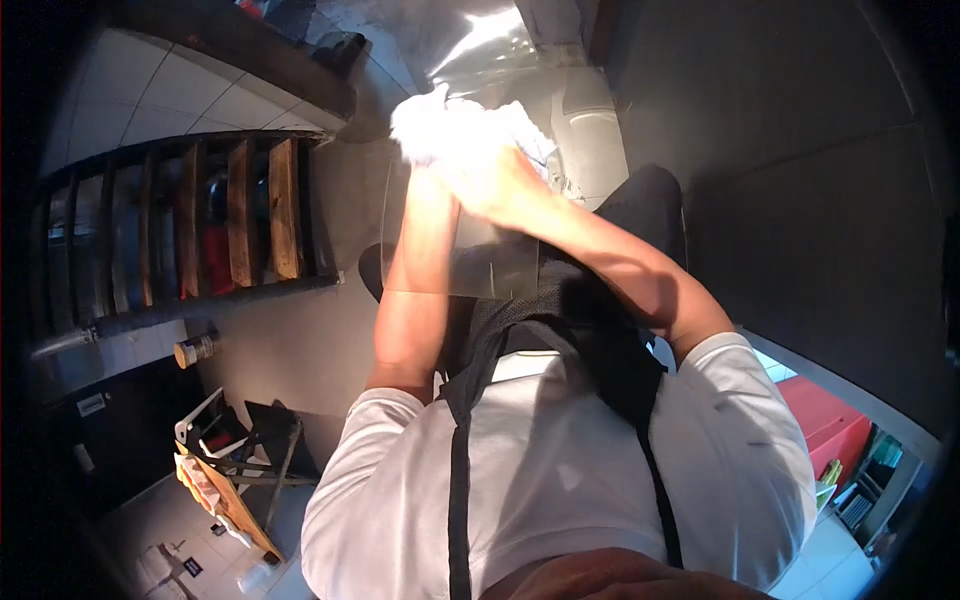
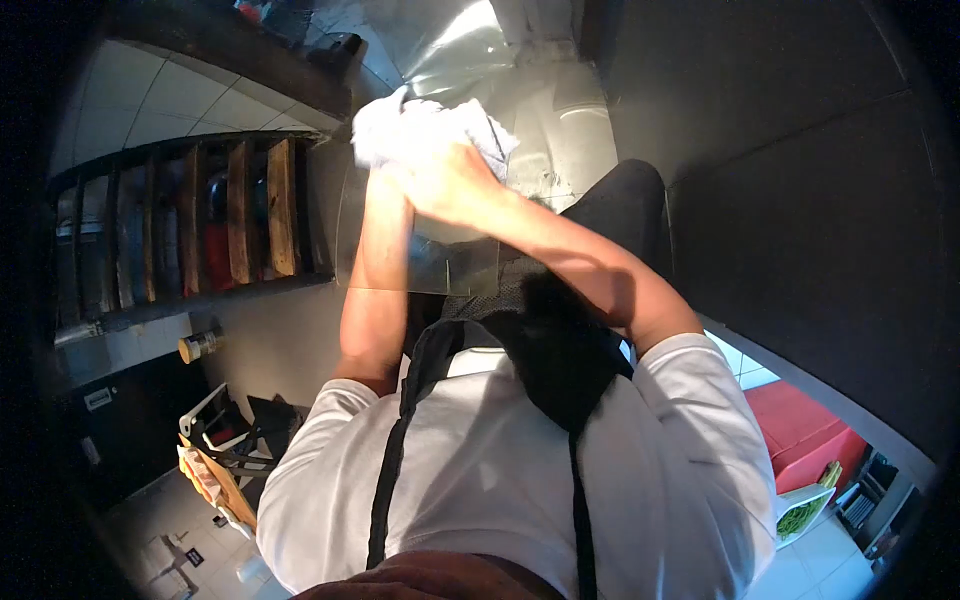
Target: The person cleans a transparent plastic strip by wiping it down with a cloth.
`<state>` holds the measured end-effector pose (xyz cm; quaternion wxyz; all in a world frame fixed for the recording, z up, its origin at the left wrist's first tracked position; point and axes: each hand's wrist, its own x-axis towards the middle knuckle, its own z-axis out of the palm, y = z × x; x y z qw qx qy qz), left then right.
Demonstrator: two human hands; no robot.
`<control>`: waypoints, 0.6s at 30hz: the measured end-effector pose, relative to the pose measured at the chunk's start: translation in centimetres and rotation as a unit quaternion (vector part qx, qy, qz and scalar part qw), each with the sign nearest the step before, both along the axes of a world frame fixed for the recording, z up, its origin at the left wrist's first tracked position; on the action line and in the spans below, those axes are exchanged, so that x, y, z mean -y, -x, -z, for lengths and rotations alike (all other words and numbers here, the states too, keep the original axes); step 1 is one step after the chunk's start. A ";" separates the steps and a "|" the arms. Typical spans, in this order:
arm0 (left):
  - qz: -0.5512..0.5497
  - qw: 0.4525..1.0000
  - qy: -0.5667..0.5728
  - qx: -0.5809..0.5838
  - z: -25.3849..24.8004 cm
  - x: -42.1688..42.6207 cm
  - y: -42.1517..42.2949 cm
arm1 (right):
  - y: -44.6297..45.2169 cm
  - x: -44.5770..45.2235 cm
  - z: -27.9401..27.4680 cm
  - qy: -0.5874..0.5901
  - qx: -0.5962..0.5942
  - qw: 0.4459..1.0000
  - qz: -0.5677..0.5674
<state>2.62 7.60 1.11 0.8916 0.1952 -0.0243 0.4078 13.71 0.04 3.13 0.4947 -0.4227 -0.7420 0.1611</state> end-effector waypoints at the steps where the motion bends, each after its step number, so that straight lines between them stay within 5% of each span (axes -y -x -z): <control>1: 0.001 1.000 -0.016 -0.007 1.5 -1.6 0.2 | -0.4 -1.3 0.6 0.020 -0.005 1.000 0.005; 3: 0.037 0.996 -0.067 -0.050 2.1 -3.4 0.6 | -0.6 -2.8 0.3 -0.063 0.042 0.996 0.047; 4: -0.039 0.993 0.094 -0.066 2.1 -0.7 0.1 | -1.0 -3.4 0.0 -0.083 0.041 0.993 0.070; 6: -0.002 0.988 0.153 0.004 -3.4 1.9 0.1 | -2.3 -4.5 -0.6 -0.101 0.016 0.988 0.114; 8: 0.022 0.995 0.072 0.069 -3.8 2.6 0.6 | -2.8 -6.4 -0.3 -0.033 -0.038 0.990 0.131; 10: -0.128 0.990 -0.049 -0.044 -4.0 4.9 -1.9 | -2.3 -7.4 -0.2 0.011 -0.026 0.992 0.126; 12: -0.169 0.984 -0.046 -0.043 -2.8 5.4 -3.2 | -1.4 -6.4 -0.7 -0.031 0.054 0.990 0.128; 14: -0.280 0.951 0.026 -0.128 -1.0 5.0 -2.6 | 1.2 -3.0 -0.4 0.057 0.033 0.994 0.087; 16: -0.193 0.978 0.011 -0.077 1.3 2.9 -0.2 | 3.3 0.8 -0.9 0.120 -0.074 0.990 0.029; 17: -0.131 0.991 0.000 -0.035 2.3 1.9 1.1 | 3.6 2.6 -1.5 -0.024 -0.018 0.999 0.044; 18: -0.067 0.998 -0.011 0.001 2.4 1.0 2.0 | 4.0 4.9 -1.7 -0.006 0.008 1.000 0.014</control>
